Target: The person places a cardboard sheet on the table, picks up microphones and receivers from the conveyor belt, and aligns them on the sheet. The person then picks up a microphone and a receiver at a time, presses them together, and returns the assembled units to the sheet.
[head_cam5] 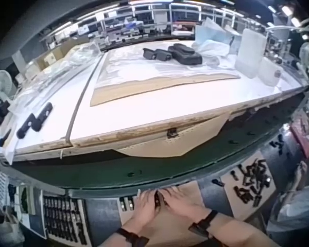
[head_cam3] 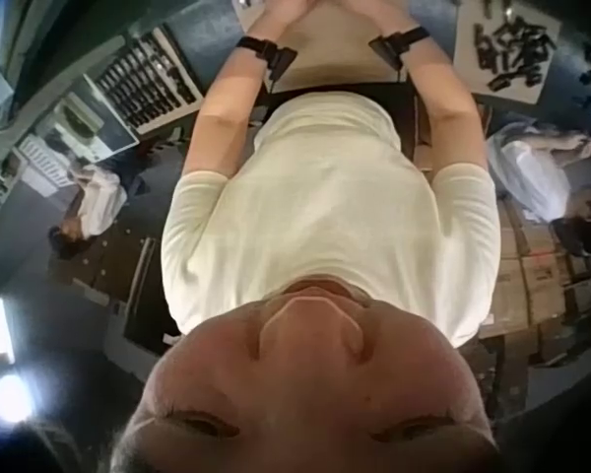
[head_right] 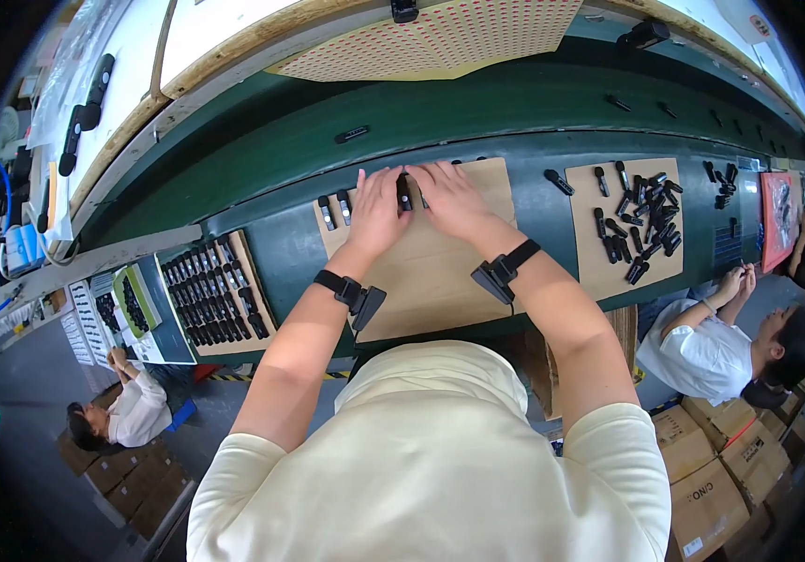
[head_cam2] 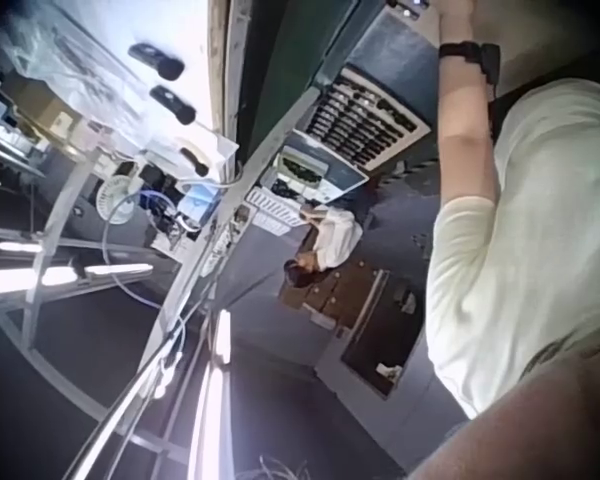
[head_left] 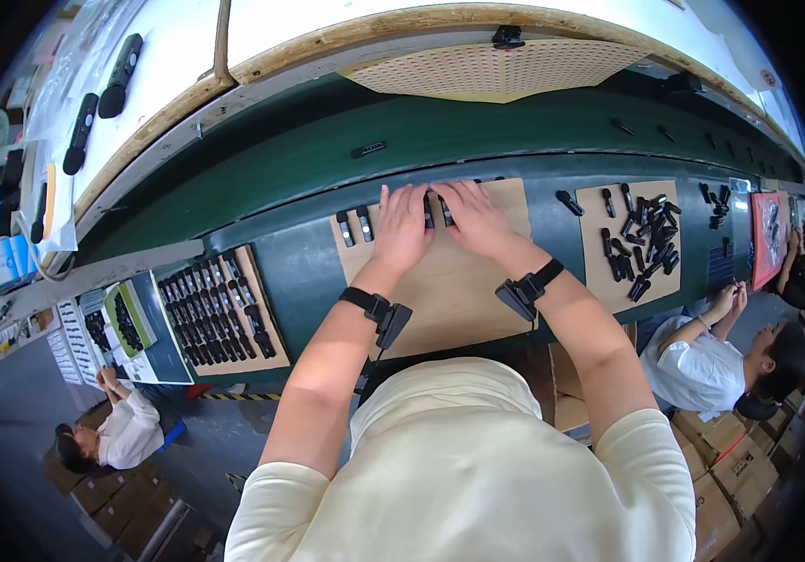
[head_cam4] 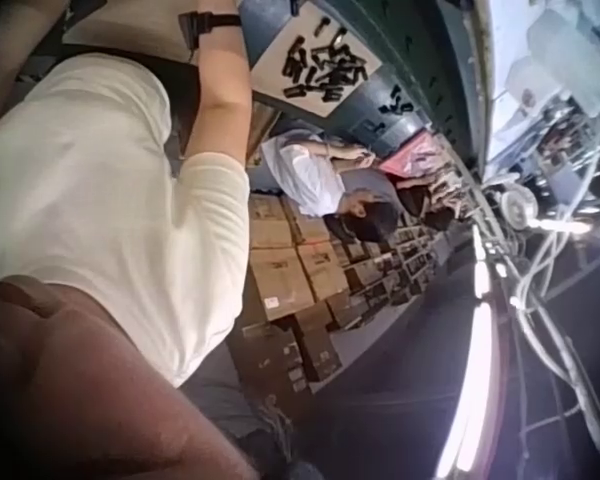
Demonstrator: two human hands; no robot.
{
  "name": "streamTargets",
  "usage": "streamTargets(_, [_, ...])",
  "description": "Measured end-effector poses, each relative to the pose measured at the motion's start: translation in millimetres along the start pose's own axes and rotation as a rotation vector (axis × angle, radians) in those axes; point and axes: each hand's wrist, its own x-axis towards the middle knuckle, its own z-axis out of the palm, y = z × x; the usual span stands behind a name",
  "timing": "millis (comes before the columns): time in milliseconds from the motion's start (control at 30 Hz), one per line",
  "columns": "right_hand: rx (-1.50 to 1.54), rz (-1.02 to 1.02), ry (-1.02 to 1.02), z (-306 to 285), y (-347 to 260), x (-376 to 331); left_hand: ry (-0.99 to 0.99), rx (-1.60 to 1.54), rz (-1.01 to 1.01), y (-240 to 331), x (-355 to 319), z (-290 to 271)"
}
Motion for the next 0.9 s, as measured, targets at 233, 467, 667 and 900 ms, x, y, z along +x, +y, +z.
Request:
streamTargets(233, [-0.041, 0.017, 0.008, 2, 1, -3, -0.026, 0.008, 0.037, -3, 3, -1])
streamTargets(467, [-0.079, 0.126, 0.272, -25, 55, -25, 0.092, -0.034, -0.005, -39, 6, -45])
streamTargets(667, [-0.403, 0.723, 0.197, -37, 154, -83, 0.242, -0.011, -0.15, -110, -11, -85])
streamTargets(900, [-0.338, 0.641, 0.154, -25, 173, -115, 0.214, 0.043, -0.248, -167, -18, -95])
